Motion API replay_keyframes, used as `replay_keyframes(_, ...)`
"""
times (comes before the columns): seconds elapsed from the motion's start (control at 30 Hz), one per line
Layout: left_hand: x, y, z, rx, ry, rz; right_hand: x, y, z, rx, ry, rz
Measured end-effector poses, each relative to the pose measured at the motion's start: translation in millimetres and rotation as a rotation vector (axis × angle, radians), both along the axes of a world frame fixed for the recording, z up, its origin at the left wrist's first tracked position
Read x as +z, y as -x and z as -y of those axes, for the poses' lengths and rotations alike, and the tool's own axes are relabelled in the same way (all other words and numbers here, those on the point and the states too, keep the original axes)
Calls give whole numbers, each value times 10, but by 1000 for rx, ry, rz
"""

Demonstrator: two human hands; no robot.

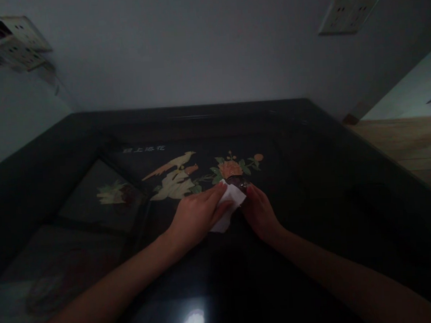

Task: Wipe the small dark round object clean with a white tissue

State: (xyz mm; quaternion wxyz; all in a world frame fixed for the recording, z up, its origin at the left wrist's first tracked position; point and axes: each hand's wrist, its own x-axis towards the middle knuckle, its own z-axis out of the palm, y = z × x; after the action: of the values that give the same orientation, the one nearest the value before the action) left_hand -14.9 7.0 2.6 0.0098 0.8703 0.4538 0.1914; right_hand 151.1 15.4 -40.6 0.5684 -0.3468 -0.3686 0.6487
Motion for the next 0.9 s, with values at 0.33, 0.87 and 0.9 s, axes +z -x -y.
replay_keyframes(0.33, -37, -116, 83, -222, 67, 252, -17, -29, 19, -31, -20, 110)
replay_keyframes(0.87, 145, -93, 154, -74, 1, 48, -12, -22, -19, -24, 26, -31)
replay_keyframes(0.9, 141, -105, 173, -105, -11, 80, -16, -25, -13, -28, 32, -28)
